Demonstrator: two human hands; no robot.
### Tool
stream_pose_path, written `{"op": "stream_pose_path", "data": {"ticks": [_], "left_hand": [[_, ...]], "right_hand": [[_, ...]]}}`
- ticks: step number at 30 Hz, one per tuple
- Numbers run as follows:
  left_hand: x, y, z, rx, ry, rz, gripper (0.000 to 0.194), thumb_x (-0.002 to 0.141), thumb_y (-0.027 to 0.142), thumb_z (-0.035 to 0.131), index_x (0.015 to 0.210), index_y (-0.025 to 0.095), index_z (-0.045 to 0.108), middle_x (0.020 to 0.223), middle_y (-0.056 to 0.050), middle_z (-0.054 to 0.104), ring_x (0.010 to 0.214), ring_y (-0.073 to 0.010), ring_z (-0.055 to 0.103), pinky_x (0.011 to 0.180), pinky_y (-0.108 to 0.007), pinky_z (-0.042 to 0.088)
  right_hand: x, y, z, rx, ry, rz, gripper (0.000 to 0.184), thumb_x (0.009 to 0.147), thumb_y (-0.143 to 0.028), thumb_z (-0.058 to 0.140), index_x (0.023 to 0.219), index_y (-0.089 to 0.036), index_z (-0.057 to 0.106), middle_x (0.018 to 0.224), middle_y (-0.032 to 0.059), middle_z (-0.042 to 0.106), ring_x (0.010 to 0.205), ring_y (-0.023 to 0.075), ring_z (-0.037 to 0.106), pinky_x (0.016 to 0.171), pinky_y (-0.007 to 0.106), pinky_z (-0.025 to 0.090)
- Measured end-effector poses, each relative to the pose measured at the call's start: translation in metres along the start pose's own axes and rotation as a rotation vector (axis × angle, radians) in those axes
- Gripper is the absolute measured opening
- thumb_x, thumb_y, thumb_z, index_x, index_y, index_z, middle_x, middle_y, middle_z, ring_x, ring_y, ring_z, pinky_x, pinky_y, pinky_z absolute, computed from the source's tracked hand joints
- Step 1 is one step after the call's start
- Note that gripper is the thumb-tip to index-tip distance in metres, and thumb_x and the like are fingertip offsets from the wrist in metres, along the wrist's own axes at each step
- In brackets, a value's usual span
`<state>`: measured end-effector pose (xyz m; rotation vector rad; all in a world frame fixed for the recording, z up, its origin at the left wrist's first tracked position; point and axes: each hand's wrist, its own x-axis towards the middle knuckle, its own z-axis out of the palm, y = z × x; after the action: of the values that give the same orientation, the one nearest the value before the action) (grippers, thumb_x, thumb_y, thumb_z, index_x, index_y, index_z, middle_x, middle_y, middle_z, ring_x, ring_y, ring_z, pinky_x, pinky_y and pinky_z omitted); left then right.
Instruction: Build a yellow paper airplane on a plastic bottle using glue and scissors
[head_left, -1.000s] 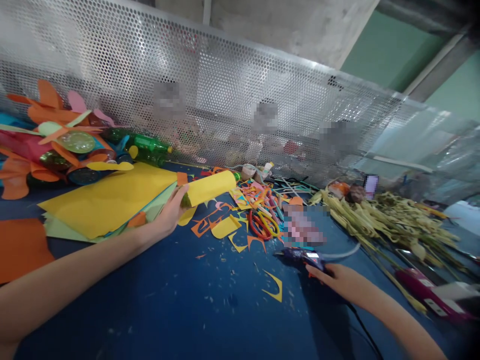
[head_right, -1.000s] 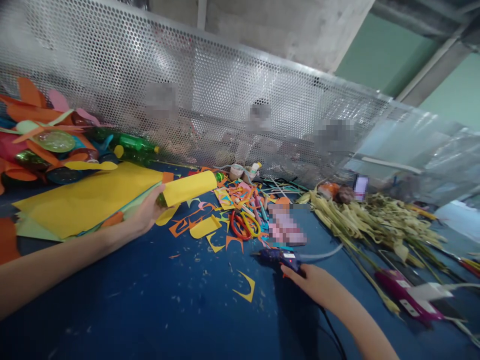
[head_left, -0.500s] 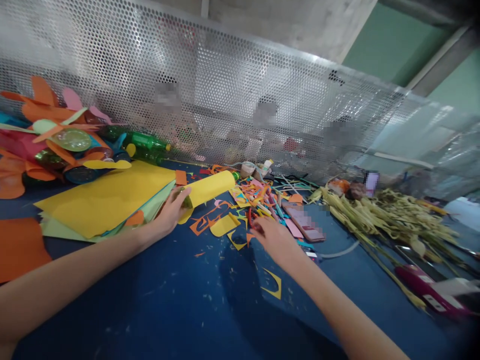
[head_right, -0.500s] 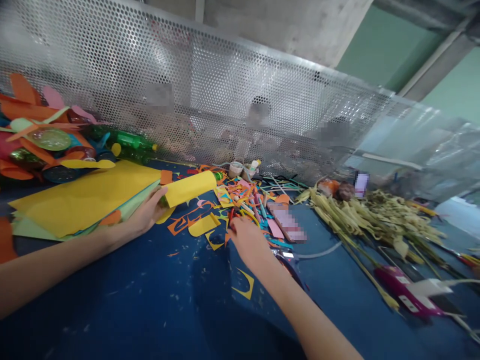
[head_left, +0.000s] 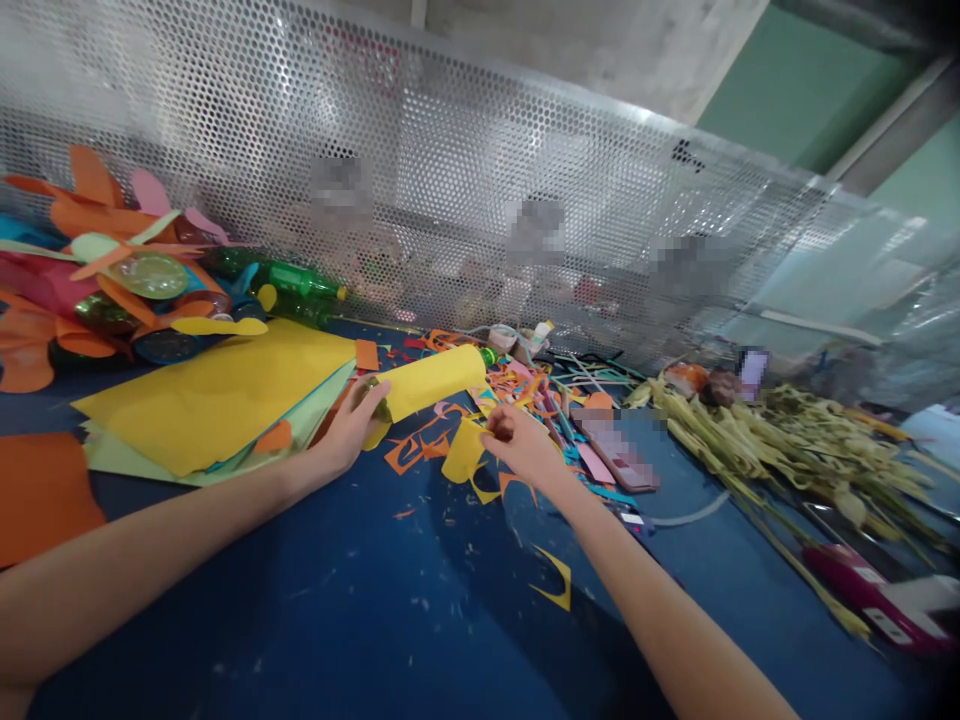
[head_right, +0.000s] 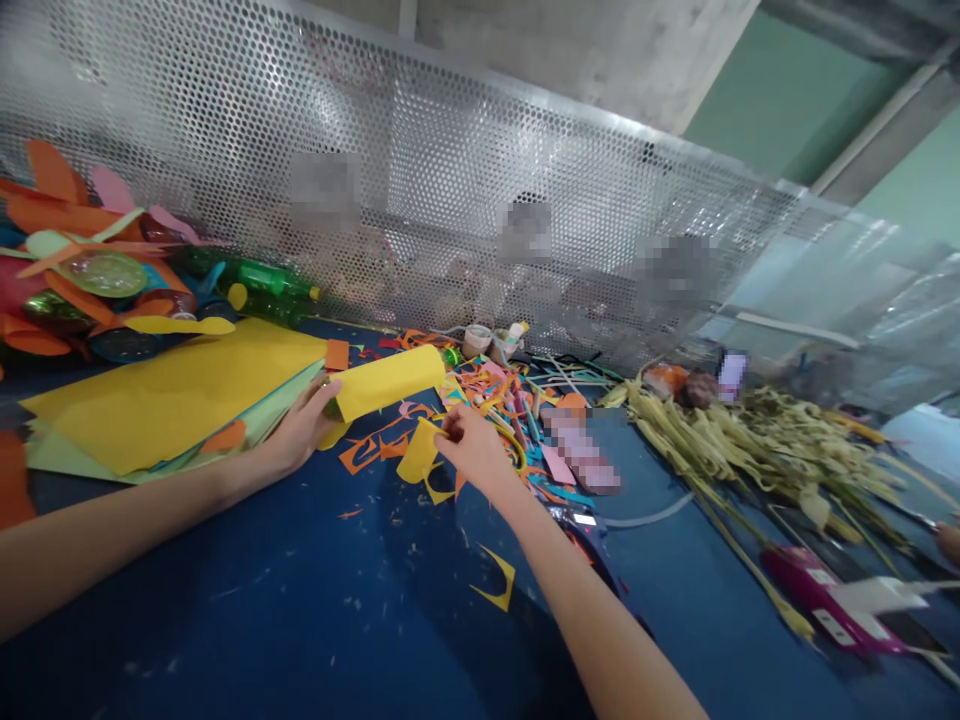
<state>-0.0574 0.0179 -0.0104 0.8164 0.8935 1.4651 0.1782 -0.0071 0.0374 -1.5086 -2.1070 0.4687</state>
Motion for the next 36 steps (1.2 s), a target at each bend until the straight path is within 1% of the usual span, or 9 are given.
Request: {"op": "stream_pose_path", "data": {"ticks": [4,11,16,19,21,24,27,31,36], "left_hand": [[-0.003,-0.002,0.001,0.065,-0.011,0.041,0.043,0.069,0.038,0.068,0.107,0.022,0.054,0.115,-0.006,0.057,0.107,-0.0239,0.054,0.086,-0.033,0.046],[-0.007,-0.005,0.001,0.167,-0.024,0.012,0.046,0.068,0.044,0.066,0.108,0.024,0.055,0.111,-0.006,0.059,0.099,-0.0219,0.058,0.079,-0.031,0.048],[-0.009,-0.004,0.002,0.175,-0.059,0.007,0.047,0.069,0.044,0.065,0.109,0.023,0.054,0.113,-0.007,0.058,0.1,-0.0225,0.057,0.074,-0.028,0.049],[-0.009,-0.005,0.002,0.179,-0.062,-0.008,0.05,0.07,0.044,0.065,0.113,0.024,0.051,0.114,-0.007,0.058,0.1,-0.0226,0.057,0.073,-0.028,0.048],[-0.009,-0.005,0.002,0.182,-0.052,-0.016,0.051,0.069,0.044,0.065,0.114,0.024,0.05,0.113,-0.007,0.058,0.1,-0.0228,0.057,0.072,-0.028,0.047],[-0.009,-0.005,0.002,0.181,-0.041,-0.007,0.051,0.068,0.043,0.066,0.112,0.023,0.052,0.114,-0.008,0.058,0.1,-0.0232,0.057,0.073,-0.028,0.047],[-0.009,-0.005,0.002,0.182,-0.04,0.001,0.049,0.067,0.042,0.066,0.11,0.024,0.054,0.114,-0.007,0.058,0.099,-0.0223,0.058,0.073,-0.028,0.047],[-0.009,-0.004,0.001,0.215,-0.033,-0.033,0.049,0.068,0.044,0.065,0.111,0.026,0.052,0.115,-0.006,0.058,0.101,-0.0217,0.057,0.07,-0.025,0.047],[-0.014,0.001,0.006,0.178,-0.158,-0.033,0.045,0.069,0.041,0.065,0.107,0.022,0.052,0.115,-0.007,0.056,0.1,-0.0234,0.057,0.072,-0.028,0.049]], "right_hand": [[-0.009,-0.008,-0.001,0.319,0.002,-0.032,0.012,0.073,-0.023,0.05,0.084,-0.02,0.047,0.053,-0.0081,0.044,0.05,0.0106,0.043,0.051,0.022,0.033],[-0.037,-0.035,0.019,0.45,0.156,-0.133,0.01,0.071,-0.015,0.05,0.077,-0.021,0.044,0.07,-0.0025,0.048,0.063,0.0125,0.046,0.058,0.024,0.036],[-0.042,-0.042,0.029,0.964,-0.036,-0.05,0.016,0.072,-0.016,0.048,0.067,-0.022,0.034,0.087,0.0019,0.06,0.083,0.0165,0.055,0.07,0.027,0.04],[-0.041,-0.043,0.032,1.249,-0.147,0.095,0.016,0.071,-0.019,0.049,0.066,-0.022,0.034,0.075,-0.0005,0.063,0.072,0.0164,0.058,0.064,0.027,0.042],[-0.04,-0.042,0.034,1.341,-0.158,0.179,0.017,0.07,-0.02,0.053,0.067,-0.022,0.037,0.067,-0.0024,0.061,0.063,0.0146,0.056,0.056,0.024,0.04],[-0.04,-0.042,0.036,1.394,-0.135,0.236,0.018,0.069,-0.024,0.061,0.066,-0.021,0.043,0.066,-0.0033,0.058,0.064,0.0118,0.053,0.06,0.021,0.041],[-0.04,-0.042,0.036,1.411,-0.127,0.242,0.023,0.07,-0.037,0.065,0.065,-0.02,0.05,0.07,-0.0025,0.055,0.068,0.0111,0.052,0.066,0.022,0.042],[-0.04,-0.041,0.037,1.377,-0.132,0.261,0.033,0.069,-0.052,0.062,0.068,-0.02,0.053,0.063,-0.0032,0.051,0.057,0.0104,0.048,0.055,0.022,0.04],[-0.037,-0.04,0.041,1.141,0.054,0.25,0.029,0.064,-0.037,0.072,0.061,-0.018,0.05,0.058,-0.0051,0.046,0.052,0.008,0.042,0.051,0.021,0.036]]}}
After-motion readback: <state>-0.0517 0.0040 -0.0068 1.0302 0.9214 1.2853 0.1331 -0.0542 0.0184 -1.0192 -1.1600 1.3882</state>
